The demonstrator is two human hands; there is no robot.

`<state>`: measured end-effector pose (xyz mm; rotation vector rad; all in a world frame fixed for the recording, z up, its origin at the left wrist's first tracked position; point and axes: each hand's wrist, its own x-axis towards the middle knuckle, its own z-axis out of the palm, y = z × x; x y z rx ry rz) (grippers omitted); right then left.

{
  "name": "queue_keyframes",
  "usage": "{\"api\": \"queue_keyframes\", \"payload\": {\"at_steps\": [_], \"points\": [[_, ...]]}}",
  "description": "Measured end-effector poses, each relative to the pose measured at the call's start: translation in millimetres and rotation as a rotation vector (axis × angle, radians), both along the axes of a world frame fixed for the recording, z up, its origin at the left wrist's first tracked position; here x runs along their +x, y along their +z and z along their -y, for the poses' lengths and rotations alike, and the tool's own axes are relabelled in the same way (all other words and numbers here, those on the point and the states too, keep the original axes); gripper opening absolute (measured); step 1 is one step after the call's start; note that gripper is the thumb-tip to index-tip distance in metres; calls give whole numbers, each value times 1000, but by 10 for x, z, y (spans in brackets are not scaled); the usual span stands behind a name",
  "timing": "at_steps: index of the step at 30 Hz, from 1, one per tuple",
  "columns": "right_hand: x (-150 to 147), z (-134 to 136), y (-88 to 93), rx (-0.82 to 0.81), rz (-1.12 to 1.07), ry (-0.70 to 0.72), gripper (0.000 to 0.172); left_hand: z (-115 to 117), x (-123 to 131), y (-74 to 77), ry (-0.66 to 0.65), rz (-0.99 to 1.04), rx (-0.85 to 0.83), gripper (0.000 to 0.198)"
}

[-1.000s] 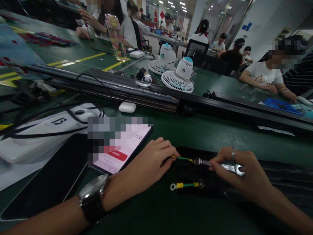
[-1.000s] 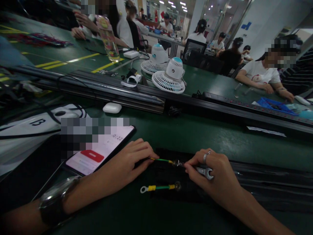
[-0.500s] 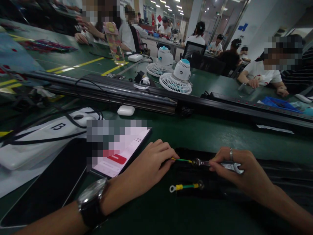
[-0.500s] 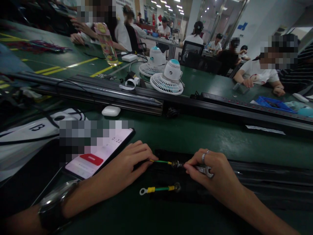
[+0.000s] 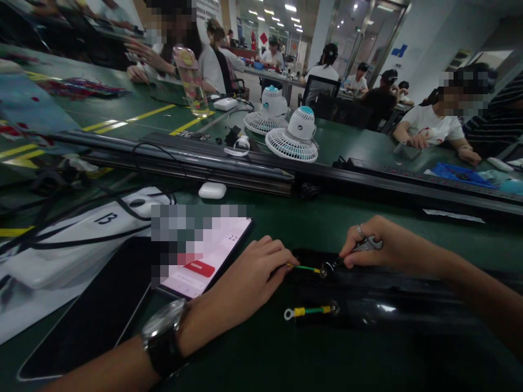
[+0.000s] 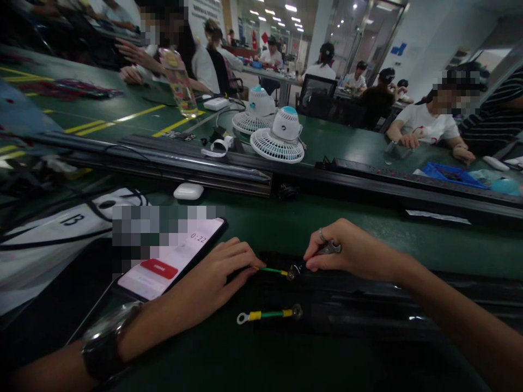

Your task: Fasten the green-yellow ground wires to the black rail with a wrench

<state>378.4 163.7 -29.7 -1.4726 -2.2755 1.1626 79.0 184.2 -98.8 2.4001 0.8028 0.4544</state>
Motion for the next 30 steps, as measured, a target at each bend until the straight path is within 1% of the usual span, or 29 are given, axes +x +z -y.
{"api": "queue_keyframes", "payload": {"at_steps": [3,8,14,21,26,30], "points": [[-37,4,-1,19,31,4,18,4,-11,-24,-5,8,-1,21],[-28,105,-50,21,51,-69,15,14,-29,-58,0,7,-8,21],[-3,158,-42,81,-3,-131,20,15,-26,-52,-3,8,-17,21],[-45,190,-121,91,-26,-141,19,2,-4,-28,-3,-6,-19,22],[-21,211,-146,76,-39,-141,13,-5,-8,-36,-11,0,-13,23],[-12,209,-174,98,-62,-138,15,-4,-10,-20,-5,-13,-17,23]]}}
